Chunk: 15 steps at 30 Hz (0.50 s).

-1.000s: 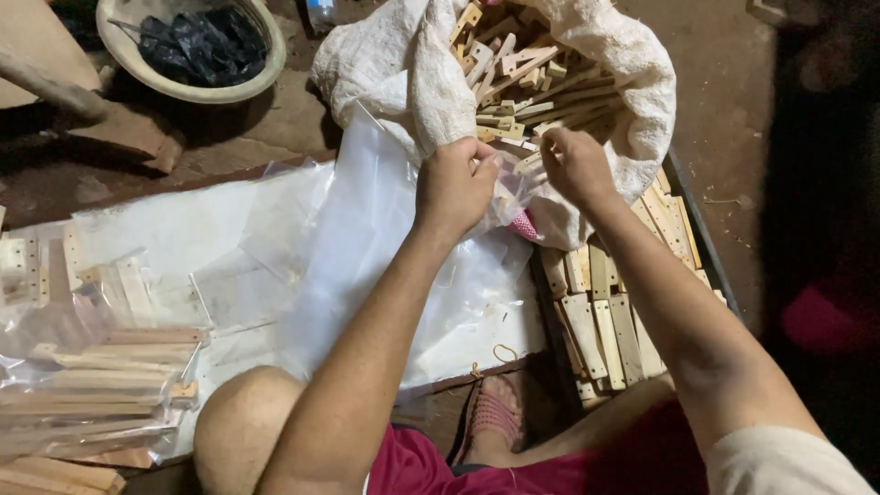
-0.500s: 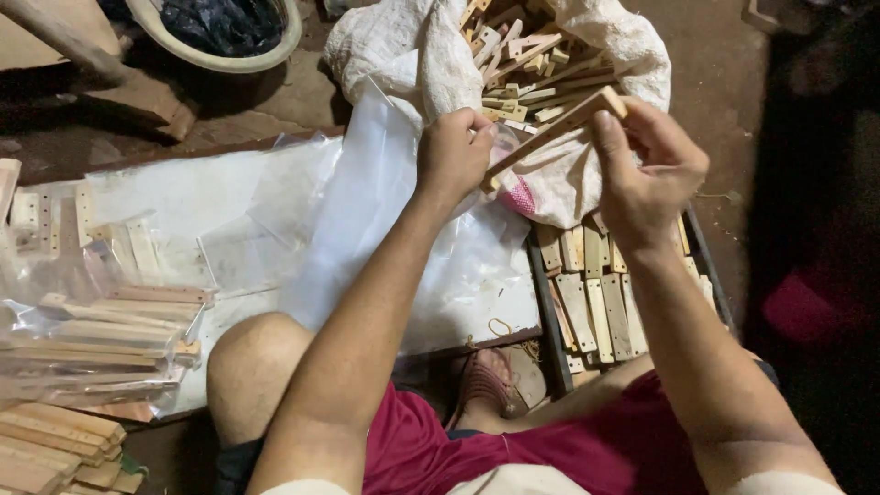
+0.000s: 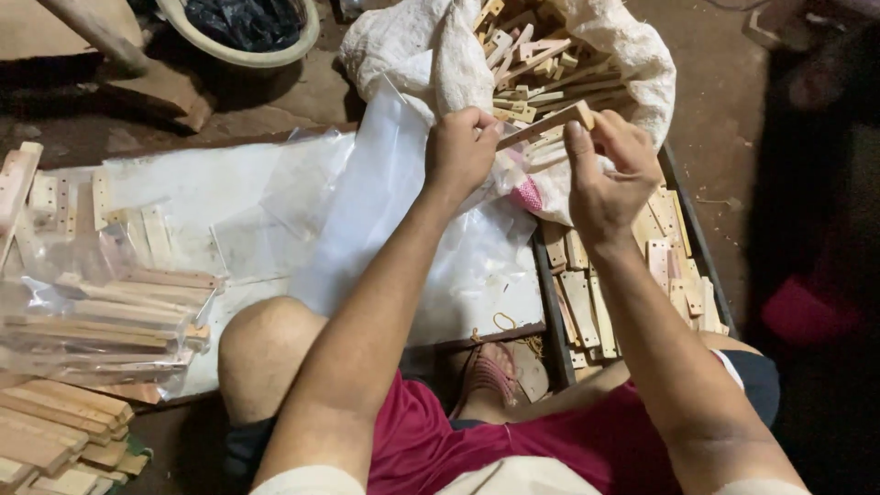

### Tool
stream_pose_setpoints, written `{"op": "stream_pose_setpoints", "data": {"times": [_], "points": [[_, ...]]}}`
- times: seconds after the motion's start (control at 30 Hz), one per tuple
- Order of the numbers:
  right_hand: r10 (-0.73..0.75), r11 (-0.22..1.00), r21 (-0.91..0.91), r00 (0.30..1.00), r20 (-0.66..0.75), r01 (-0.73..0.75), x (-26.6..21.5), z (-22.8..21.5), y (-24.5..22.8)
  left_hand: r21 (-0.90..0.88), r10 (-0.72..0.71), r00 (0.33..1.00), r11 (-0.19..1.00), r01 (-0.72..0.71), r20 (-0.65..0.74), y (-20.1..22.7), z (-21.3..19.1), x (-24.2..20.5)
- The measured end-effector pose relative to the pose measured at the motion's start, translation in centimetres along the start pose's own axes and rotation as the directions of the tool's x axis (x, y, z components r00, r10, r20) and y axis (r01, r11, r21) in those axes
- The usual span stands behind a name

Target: The person places wooden slats into clear plastic bags, sometimes securing the bags with rubber bands and placing them back among stacks of slats.

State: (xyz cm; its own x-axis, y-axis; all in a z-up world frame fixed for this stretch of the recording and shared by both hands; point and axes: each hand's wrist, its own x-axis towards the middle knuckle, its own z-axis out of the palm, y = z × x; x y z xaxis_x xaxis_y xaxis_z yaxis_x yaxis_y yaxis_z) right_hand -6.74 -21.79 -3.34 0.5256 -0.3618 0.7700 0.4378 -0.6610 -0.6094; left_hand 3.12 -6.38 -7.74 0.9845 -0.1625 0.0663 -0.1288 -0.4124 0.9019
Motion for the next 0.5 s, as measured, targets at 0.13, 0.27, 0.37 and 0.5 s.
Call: {"op": "stream_pose_setpoints", "data": {"times": [0.13, 0.27, 0.37, 0.5], "points": [[0.078, 0.994, -0.090, 0.992, 0.102, -0.069, -4.2, 2.5, 2.2, -0.006, -0.011, 1.000, 1.000, 0.011, 0.001, 0.8, -0.4, -0.4], [0.388, 0.848, -0.502, 0.845, 0.368, -0.170, -5.9, 3.8, 5.3, -0.016, -0.026, 0.999, 1.000, 0.026, 0.024, 0.8, -0.1, -0.6], [0.662, 0.658, -0.743, 0.563, 0.495, -0.120, -4.7, 4.3, 7.0, 0.001, -0.036, 0.997, 0.999, 0.036, 0.070, 1.2, 0.1, -1.2], [0.653, 0.596, -0.795, 0.508, 0.562, 0.113, -4.4, 5.7, 10.8, 0.069, -0.027, 0.995, 0.997, 0.021, 0.095, -0.1, 1.0, -1.2]]}}
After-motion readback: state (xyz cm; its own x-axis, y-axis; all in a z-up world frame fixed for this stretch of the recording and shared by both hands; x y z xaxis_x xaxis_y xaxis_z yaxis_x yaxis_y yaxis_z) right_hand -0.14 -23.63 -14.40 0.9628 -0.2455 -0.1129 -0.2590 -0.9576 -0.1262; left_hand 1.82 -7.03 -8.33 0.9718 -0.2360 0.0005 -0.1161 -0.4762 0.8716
